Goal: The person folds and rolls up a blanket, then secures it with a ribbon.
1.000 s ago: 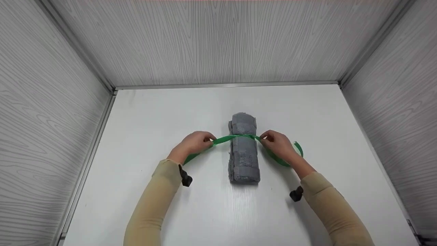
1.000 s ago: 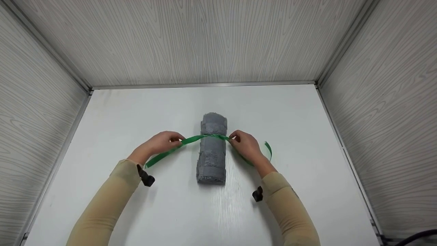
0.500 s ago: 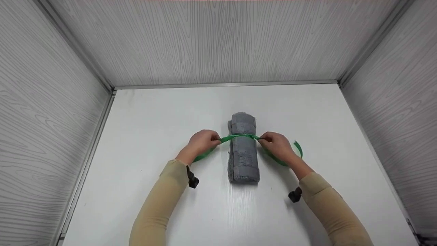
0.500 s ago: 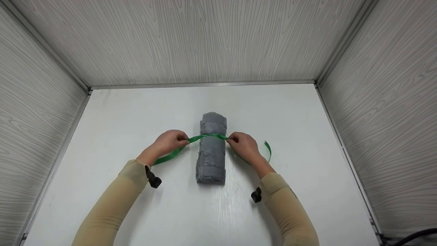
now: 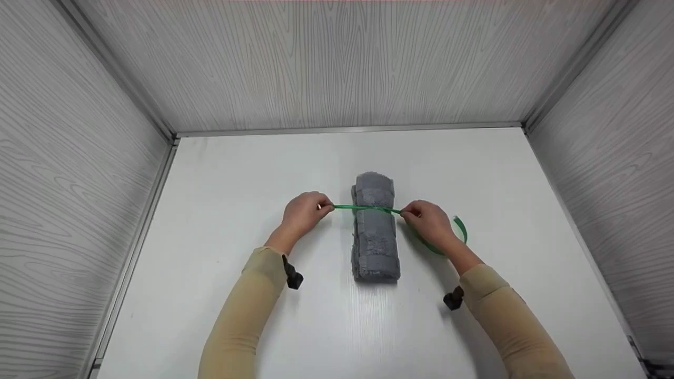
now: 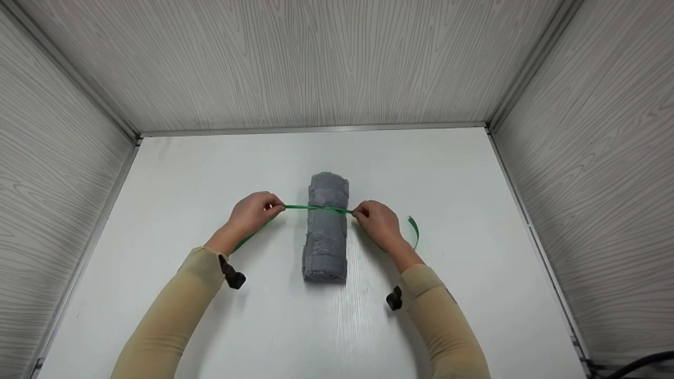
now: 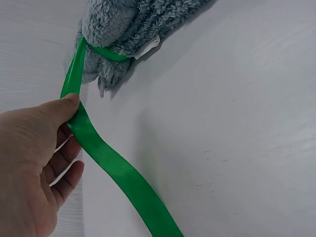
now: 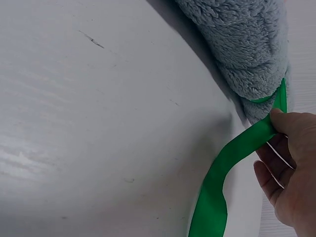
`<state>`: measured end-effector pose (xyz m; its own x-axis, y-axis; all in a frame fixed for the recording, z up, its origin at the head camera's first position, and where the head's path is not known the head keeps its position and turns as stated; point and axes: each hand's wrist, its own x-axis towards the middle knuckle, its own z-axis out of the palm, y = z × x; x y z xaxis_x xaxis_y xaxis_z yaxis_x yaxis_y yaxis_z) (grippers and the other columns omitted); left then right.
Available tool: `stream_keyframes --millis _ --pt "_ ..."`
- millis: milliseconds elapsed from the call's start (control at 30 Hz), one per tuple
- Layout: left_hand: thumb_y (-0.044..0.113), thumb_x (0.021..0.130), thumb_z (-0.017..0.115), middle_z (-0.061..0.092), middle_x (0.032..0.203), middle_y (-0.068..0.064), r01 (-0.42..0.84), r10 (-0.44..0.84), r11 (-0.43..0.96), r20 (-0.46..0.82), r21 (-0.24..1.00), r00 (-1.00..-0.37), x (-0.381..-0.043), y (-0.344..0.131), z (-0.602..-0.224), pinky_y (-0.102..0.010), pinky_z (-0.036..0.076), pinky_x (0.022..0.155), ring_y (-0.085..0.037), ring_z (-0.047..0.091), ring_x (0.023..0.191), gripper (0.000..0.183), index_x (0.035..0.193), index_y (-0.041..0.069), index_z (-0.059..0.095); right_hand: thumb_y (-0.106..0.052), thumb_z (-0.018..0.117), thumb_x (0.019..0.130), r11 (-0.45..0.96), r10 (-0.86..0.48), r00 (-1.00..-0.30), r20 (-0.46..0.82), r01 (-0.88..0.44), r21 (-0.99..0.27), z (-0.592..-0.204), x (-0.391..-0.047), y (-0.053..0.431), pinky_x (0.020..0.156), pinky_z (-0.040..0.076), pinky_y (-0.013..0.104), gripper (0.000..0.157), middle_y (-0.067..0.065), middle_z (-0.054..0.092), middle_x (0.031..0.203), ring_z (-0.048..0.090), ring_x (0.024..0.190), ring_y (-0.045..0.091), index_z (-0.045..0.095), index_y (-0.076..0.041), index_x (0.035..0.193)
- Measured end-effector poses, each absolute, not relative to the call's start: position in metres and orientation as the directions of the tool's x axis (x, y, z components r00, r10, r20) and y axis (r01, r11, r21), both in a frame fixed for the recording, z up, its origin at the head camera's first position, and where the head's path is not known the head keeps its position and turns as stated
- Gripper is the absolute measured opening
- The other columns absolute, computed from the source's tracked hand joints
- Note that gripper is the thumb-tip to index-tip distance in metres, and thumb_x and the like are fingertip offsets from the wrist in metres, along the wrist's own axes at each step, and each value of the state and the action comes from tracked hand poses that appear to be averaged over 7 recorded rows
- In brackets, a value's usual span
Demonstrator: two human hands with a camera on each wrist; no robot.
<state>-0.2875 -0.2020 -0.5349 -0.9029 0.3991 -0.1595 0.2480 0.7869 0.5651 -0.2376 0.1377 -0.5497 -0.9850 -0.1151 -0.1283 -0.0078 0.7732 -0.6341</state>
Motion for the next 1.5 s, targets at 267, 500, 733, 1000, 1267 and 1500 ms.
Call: stream_keyframes --millis 267,500,733,1000,1267,1500 --pt "0.028 0.100 0.071 0.069 0.092 0.003 0.251 0.372 0.811 -0.136 0.528 -0.918 -0.286 -0.209 -0.541 -0.036 0.049 0.074 -0.018 0.059 0.085 0.015 0.102 0.017 0.079 -0.025 0.069 0.100 0.815 -0.116 -0.987 -0.113 -0.030 -0.579 -0.549 -0.235 0.143 0.076 0.050 0.044 0.015 0.002 0.072 0.096 0.063 0.087 0.022 0.077 -0.013 0.103" --pt "0.029 0.099 0.071 0.069 0.093 0.002 0.244 0.374 0.815 -0.155 0.526 -0.914 -0.285 -0.211 -0.546 -0.037 0.049 0.077 -0.018 0.060 0.087 0.016 0.103 0.016 0.079 -0.024 0.069 0.100 0.819 -0.101 -0.986 -0.134 -0.006 -0.573 -0.553 -0.235 0.145 0.078 0.051 0.044 0.014 0.003 0.072 0.096 0.063 0.086 0.023 0.077 -0.013 0.103" --pt "0.028 0.099 0.071 0.070 0.094 0.002 0.255 0.392 0.824 -0.184 0.505 -0.901 -0.285 -0.211 -0.543 -0.038 0.050 0.081 -0.019 0.062 0.090 0.016 0.103 0.015 0.080 -0.024 0.068 0.101 0.811 -0.090 -0.985 -0.146 0.013 -0.585 -0.551 -0.237 0.143 0.080 0.051 0.045 0.016 0.005 0.071 0.098 0.063 0.089 0.024 0.076 -0.011 0.104" --pt "0.027 0.099 0.072 0.072 0.097 0.001 0.292 0.453 0.812 -0.231 0.505 -0.861 -0.287 -0.213 -0.532 -0.039 0.051 0.083 -0.019 0.062 0.092 0.016 0.105 0.015 0.080 -0.022 0.068 0.101 0.800 -0.098 -0.989 -0.112 -0.012 -0.600 -0.550 -0.238 0.144 0.081 0.050 0.046 0.015 0.006 0.072 0.100 0.064 0.091 0.025 0.077 -0.011 0.104" --pt "0.030 0.099 0.070 0.071 0.096 0.002 0.245 0.500 0.764 -0.308 0.597 -0.810 -0.283 -0.216 -0.515 -0.038 0.052 0.079 -0.018 0.061 0.084 0.019 0.105 0.014 0.079 -0.023 0.067 0.101 0.798 -0.099 -0.986 -0.133 0.001 -0.602 -0.551 -0.238 0.147 0.082 0.051 0.046 0.017 0.005 0.072 0.101 0.064 0.091 0.024 0.078 -0.011 0.106" --pt "0.031 0.099 0.071 0.071 0.098 0.001 0.123 0.555 0.646 -0.354 0.753 -0.753 -0.282 -0.217 -0.505 -0.040 0.053 0.085 -0.019 0.062 0.089 0.020 0.107 0.014 0.077 -0.023 0.067 0.101 0.787 -0.095 -0.983 -0.155 0.021 -0.616 -0.550 -0.238 0.148 0.084 0.051 0.047 0.016 0.004 0.073 0.102 0.065 0.093 0.024 0.078 -0.013 0.106"
